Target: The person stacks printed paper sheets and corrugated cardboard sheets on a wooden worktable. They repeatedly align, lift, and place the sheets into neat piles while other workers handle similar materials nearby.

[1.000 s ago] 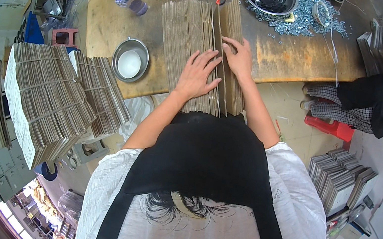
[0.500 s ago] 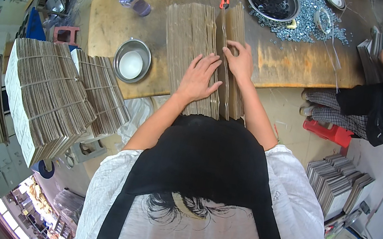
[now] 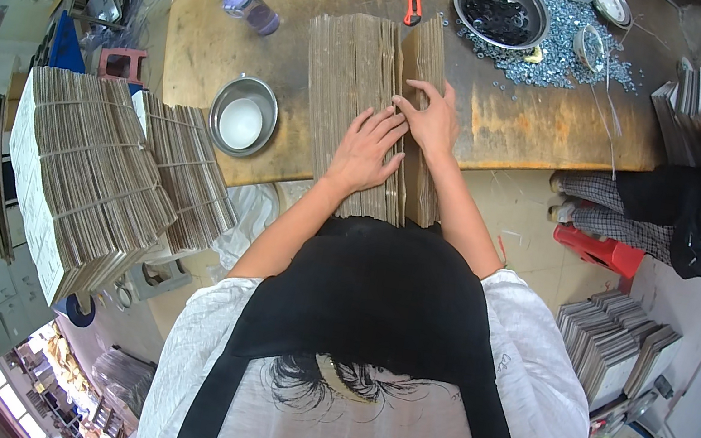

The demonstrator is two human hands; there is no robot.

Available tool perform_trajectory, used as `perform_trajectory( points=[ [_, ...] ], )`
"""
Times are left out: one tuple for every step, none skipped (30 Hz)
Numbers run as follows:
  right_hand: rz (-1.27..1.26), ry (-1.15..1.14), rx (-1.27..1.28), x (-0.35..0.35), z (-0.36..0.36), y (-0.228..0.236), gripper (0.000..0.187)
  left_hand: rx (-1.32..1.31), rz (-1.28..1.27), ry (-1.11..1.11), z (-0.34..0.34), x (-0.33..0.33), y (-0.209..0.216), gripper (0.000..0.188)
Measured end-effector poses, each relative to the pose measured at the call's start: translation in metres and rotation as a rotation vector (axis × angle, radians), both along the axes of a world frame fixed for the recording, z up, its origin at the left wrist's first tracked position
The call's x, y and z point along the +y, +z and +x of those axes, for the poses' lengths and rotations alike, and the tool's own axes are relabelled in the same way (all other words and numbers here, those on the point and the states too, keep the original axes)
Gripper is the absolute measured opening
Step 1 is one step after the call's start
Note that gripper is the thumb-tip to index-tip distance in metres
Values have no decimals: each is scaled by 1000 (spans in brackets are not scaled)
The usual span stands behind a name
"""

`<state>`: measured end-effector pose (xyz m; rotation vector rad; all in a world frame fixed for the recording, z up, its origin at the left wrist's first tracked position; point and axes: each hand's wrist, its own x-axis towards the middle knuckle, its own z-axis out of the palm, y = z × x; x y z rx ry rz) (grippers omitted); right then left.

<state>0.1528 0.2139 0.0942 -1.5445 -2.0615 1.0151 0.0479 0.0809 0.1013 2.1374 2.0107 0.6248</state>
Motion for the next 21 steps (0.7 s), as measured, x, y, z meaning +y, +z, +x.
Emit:
perform_trajectory(
  points=[
    [5, 6, 4, 0, 0, 1, 40, 0, 0, 2, 0, 0, 0, 55],
    [11, 12, 8, -1, 0, 1, 40, 0, 0, 4, 1, 0, 0, 56],
    [7, 13, 2, -1, 0, 1, 40, -38, 9, 19, 2, 0, 1, 56],
    [5, 12, -1, 0, -1, 0, 41, -74, 20, 32, 2, 0, 3, 56],
    [3, 12, -5, 1, -1, -1, 41, -110, 31, 46, 3, 0, 4, 56],
    [9, 11, 12, 1, 0, -3, 42, -126, 43, 56, 3, 0, 5, 55],
    [15, 10, 30, 1, 1, -5, 43, -141, 55, 66, 3, -1, 6, 54],
    [21, 9, 48, 2, 1, -7, 44, -156, 67, 76, 3, -1, 6, 53],
    [26, 7, 69, 3, 1, -9, 44, -150, 79, 78, 2, 0, 5, 53],
    [28, 5, 87, 3, 1, -10, 44, -147, 88, 81, 2, -1, 2, 53],
    [30, 3, 105, 3, 1, -11, 44, -143, 96, 84, 2, -1, 0, 53],
    [22, 18, 87, 4, 1, -13, 42, -138, 108, 86, 1, 0, -3, 51],
    [11, 33, 69, 5, 1, -11, 41, -133, 118, 88, 1, 0, -4, 50],
    [0, 49, 51, 4, 1, -9, 40, -129, 127, 91, 1, 0, -6, 48],
    [-1, 51, 40, 3, 1, -7, 39, -136, 137, 95, 1, -1, -7, 46],
    [-1, 53, 29, 2, -1, 0, 38, -142, 149, 99, 1, 0, -8, 45],
    [-1, 55, 18, 0, -2, 5, 37, -149, 160, 102, 2, -1, -9, 43],
    [-2, 54, 8, -1, -3, 8, 37, -150, 167, 109, 2, -1, -9, 41],
    [-1, 53, 0, -3, -5, 11, 37, -150, 175, 115, 2, -1, -8, 39],
    [0, 52, -9, -3, -5, 12, 38, -150, 184, 121, 2, -1, -7, 37],
    [4, 47, 0, -3, -4, 10, 39, -160, 196, 121, 2, -1, -8, 36]
  ],
)
